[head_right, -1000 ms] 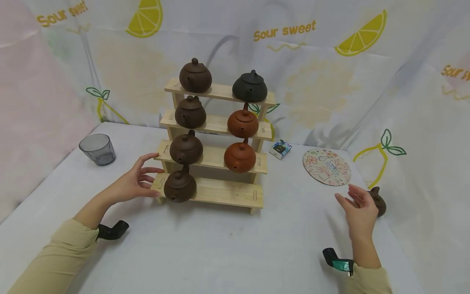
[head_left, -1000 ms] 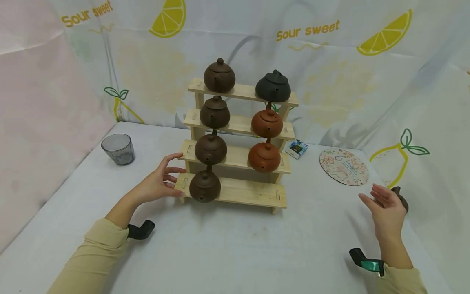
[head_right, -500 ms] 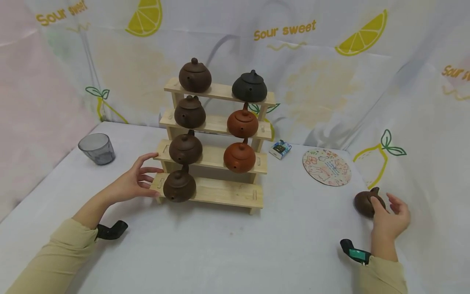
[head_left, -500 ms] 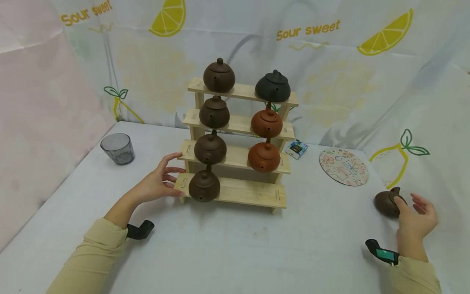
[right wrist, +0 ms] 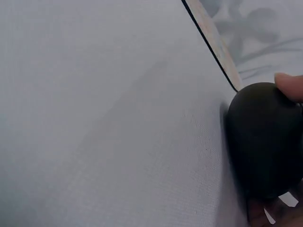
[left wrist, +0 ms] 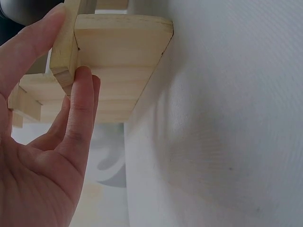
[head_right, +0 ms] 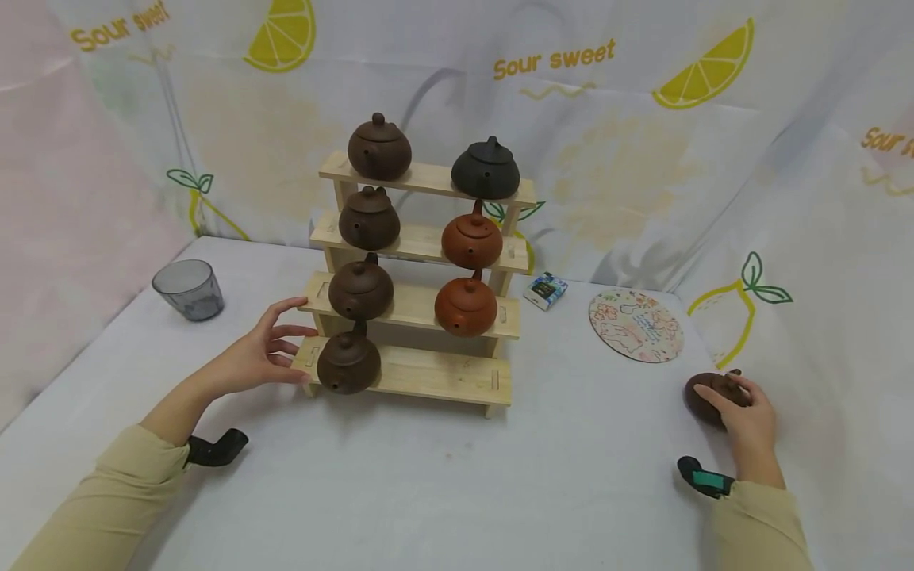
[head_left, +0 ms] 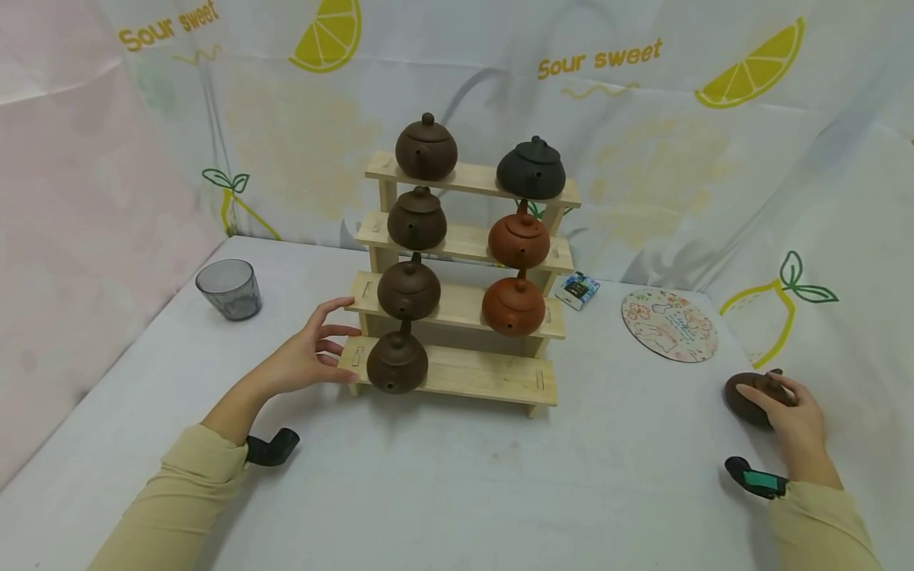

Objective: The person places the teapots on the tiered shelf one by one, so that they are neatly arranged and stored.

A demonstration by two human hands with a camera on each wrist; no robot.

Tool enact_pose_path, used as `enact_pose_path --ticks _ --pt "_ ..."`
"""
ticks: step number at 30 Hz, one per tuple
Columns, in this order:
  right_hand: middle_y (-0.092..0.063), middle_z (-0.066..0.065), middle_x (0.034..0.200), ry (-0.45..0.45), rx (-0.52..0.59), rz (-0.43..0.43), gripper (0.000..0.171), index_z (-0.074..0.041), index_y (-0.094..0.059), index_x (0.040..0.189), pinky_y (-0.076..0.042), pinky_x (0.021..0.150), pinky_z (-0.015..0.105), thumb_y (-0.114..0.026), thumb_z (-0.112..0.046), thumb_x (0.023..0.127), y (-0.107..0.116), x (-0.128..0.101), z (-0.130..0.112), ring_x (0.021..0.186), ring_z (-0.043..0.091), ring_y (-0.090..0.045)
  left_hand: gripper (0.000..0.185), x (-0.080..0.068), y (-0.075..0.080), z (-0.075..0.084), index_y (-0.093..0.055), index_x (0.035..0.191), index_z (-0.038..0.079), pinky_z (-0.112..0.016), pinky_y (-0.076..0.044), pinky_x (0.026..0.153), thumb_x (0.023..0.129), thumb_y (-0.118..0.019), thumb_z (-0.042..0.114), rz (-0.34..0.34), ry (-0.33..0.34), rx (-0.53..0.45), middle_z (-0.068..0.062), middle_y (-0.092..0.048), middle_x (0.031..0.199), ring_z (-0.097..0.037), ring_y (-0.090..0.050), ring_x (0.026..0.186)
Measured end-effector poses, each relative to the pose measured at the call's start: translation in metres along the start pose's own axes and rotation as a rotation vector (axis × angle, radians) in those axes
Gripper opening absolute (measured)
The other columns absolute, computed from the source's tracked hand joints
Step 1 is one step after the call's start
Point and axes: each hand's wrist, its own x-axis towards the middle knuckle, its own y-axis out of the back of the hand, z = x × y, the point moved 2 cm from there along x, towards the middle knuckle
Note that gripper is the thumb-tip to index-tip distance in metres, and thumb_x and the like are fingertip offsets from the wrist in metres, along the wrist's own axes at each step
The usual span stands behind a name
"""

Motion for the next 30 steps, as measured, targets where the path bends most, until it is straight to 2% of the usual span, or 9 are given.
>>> enact_pose_path --ticks 2,4,10,15,18,21,25,28,30 --pt "0.0 0.011 0.155 0.035 -0.088 -0.037 0.087 -0.028 -0.022 0.148 -0.016 0.108 0.046 -0.069 -0.049 0.078 -0.001 0.0 0.0 0.138 0.032 -0.007 0.106 0.0 0.0 0.001 -0.011 0.146 0.025 -0.026 -0.049 0.074 0.07 -0.08 -0.001 -0.001 0.001 0.0 -0.027 -0.044 0.132 -0.03 -0.055 0.094" --pt "-0.001 0.017 0.154 0.065 -0.136 -0.06 0.087 -0.024 -0.021 0.149 -0.017 0.107 0.05 -0.067 -0.049 0.08 -0.004 -0.003 -0.001 0.136 0.037 -0.01 0.106 0.0 0.0 0.001 -0.01 0.146 0.025 -0.026 -0.049 0.074 0.07 -0.08 -0.001 -0.005 0.003 0.002 -0.027 -0.043 0.132 -0.03 -0.055 0.094" --pt "-0.019 0.027 0.147 0.144 -0.168 -0.082 0.072 -0.022 -0.038 0.139 -0.027 0.102 0.05 -0.069 -0.047 0.08 -0.023 -0.018 -0.007 0.126 0.038 -0.026 0.106 0.002 0.0 -0.001 -0.01 0.146 0.025 -0.026 -0.049 0.074 0.07 -0.08 0.0 -0.005 -0.004 0.013 -0.026 -0.044 0.132 -0.028 -0.055 0.094" --pt "-0.024 0.028 0.141 0.256 -0.211 -0.128 0.074 -0.009 -0.039 0.137 -0.036 0.089 0.044 -0.07 -0.044 0.08 -0.046 -0.031 -0.012 0.117 0.037 -0.031 0.106 0.002 0.0 -0.001 -0.01 0.146 0.025 -0.026 -0.049 0.074 0.07 -0.08 0.0 -0.008 -0.011 0.007 -0.027 -0.044 0.132 -0.029 -0.055 0.094" --pt "-0.024 0.029 0.139 0.329 -0.233 -0.164 0.076 -0.003 -0.037 0.137 -0.038 0.083 0.041 -0.07 -0.044 0.081 -0.06 -0.04 -0.019 0.116 0.038 -0.03 0.106 0.001 0.0 0.0 -0.01 0.146 0.026 -0.026 -0.049 0.074 0.07 -0.079 -0.001 -0.008 0.001 -0.004 -0.027 -0.043 0.132 -0.03 -0.055 0.095" --pt "-0.026 0.028 0.137 0.39 -0.25 -0.196 0.075 -0.002 -0.038 0.136 -0.039 0.077 0.033 -0.07 -0.043 0.081 -0.073 -0.053 -0.028 0.113 0.035 -0.031 0.107 0.001 0.0 0.0 -0.01 0.146 0.026 -0.026 -0.049 0.074 0.07 -0.079 -0.001 -0.009 0.009 -0.011 -0.027 -0.043 0.133 -0.031 -0.055 0.095" --pt "-0.032 0.024 0.133 0.492 -0.263 -0.245 0.069 -0.001 -0.041 0.134 -0.041 0.066 0.024 -0.07 -0.036 0.083 -0.087 -0.071 -0.039 0.098 0.026 -0.038 0.107 0.001 0.0 -0.001 -0.01 0.146 0.026 -0.026 -0.049 0.074 0.07 -0.08 -0.001 -0.008 0.007 -0.004 -0.026 -0.043 0.132 -0.03 -0.055 0.095" --pt "-0.037 0.021 0.13 0.55 -0.268 -0.297 0.064 -0.001 -0.042 0.132 -0.043 0.062 0.024 -0.071 -0.032 0.083 -0.097 -0.084 -0.046 0.088 0.022 -0.04 0.107 0.002 0.0 -0.003 -0.011 0.145 0.027 -0.026 -0.049 0.074 0.069 -0.08 -0.001 -0.003 0.012 0.004 -0.025 -0.044 0.132 -0.03 -0.055 0.095" --pt "-0.039 0.021 0.129 0.566 -0.275 -0.339 0.064 -0.002 -0.043 0.132 -0.045 0.062 0.025 -0.071 -0.031 0.083 -0.104 -0.094 -0.051 0.088 0.022 -0.042 0.107 0.002 0.0 -0.003 -0.011 0.145 0.027 -0.027 -0.049 0.074 0.069 -0.08 -0.001 -0.003 0.014 0.009 -0.025 -0.044 0.132 -0.03 -0.055 0.095"
